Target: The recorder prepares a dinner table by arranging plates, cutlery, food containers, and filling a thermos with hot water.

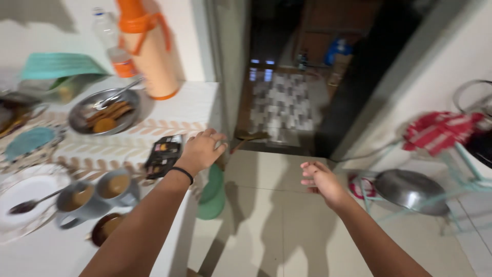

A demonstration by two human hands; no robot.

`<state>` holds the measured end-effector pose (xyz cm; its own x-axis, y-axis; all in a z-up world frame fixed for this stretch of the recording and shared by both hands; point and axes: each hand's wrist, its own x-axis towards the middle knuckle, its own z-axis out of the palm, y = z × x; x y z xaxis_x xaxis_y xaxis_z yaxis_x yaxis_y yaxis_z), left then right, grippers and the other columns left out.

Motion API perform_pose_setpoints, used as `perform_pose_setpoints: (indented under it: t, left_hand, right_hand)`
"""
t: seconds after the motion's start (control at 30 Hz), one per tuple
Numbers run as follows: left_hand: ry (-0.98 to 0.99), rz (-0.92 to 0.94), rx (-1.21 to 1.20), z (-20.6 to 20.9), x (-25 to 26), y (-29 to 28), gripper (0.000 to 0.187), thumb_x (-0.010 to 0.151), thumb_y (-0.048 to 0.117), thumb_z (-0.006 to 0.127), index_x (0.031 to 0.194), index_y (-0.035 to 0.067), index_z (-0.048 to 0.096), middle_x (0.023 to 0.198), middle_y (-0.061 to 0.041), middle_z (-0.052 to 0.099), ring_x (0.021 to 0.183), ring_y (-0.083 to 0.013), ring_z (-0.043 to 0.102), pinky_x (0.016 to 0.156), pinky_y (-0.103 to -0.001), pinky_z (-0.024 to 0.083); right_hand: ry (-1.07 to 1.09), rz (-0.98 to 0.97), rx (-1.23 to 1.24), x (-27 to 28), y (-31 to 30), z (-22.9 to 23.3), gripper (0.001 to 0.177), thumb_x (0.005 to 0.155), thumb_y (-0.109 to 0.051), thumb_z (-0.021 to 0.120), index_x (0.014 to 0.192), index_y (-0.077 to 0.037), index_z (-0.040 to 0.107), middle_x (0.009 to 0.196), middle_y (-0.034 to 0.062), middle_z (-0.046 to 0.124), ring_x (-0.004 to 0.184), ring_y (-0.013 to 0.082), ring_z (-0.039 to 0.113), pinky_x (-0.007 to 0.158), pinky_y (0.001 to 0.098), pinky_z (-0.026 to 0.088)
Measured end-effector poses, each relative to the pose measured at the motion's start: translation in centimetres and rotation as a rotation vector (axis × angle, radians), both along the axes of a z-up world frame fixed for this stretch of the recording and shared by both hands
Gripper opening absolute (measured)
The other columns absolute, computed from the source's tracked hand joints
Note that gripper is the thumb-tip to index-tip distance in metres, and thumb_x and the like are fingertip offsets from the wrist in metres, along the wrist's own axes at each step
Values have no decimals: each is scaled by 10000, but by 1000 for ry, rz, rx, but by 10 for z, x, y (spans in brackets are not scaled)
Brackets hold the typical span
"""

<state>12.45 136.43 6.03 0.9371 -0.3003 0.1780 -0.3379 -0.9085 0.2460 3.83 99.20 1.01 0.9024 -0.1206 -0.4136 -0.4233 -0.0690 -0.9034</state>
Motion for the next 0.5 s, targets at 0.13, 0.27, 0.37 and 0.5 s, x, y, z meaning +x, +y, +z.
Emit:
perform_pose_setpoints:
  t: [0.13, 0.27, 0.37, 0.5]
  left_hand:
    - [48, -84, -9, 2, -5, -90, 386, 948, 439, 550, 1263, 251, 672, 1351, -41, 607, 1294, -276, 545, 1081, -491, 419]
    - [143, -113, -41, 4, -18, -192, 389, 944, 436, 542, 1273, 265, 662, 1369, -22, 585, 1297, -262, 527, 1079, -490, 407]
    - [142, -181, -59, -9, -22, -270, 383, 945, 433, 549, 1264, 255, 663, 1360, -25, 594, 1299, -263, 529, 1058, -466, 428]
    - [89, -301, -95, -22, -32, -369, 361, 930, 406, 576, 1233, 239, 677, 1356, -28, 600, 1270, -268, 549, 1037, -429, 446]
  right_hand:
    - [26, -99, -22, -47, -80, 11, 265, 936, -278, 521, 1138, -159, 646, 1122, 15, 639, 1009, 218, 645, 840, 385, 503]
    - [80, -139, -30, -91, -171, 19, 259, 948, -268, 512, 1148, -169, 644, 1032, 7, 605, 1018, 207, 645, 866, 389, 500]
    - [100, -179, -71, -119, -244, 23, 254, 959, -285, 500, 1141, -170, 636, 1017, -1, 609, 1023, 196, 643, 879, 388, 494]
    - [88, -247, -99, -146, -340, 16, 259, 959, -304, 493, 1134, -183, 641, 1028, -3, 623, 1017, 199, 642, 873, 399, 489]
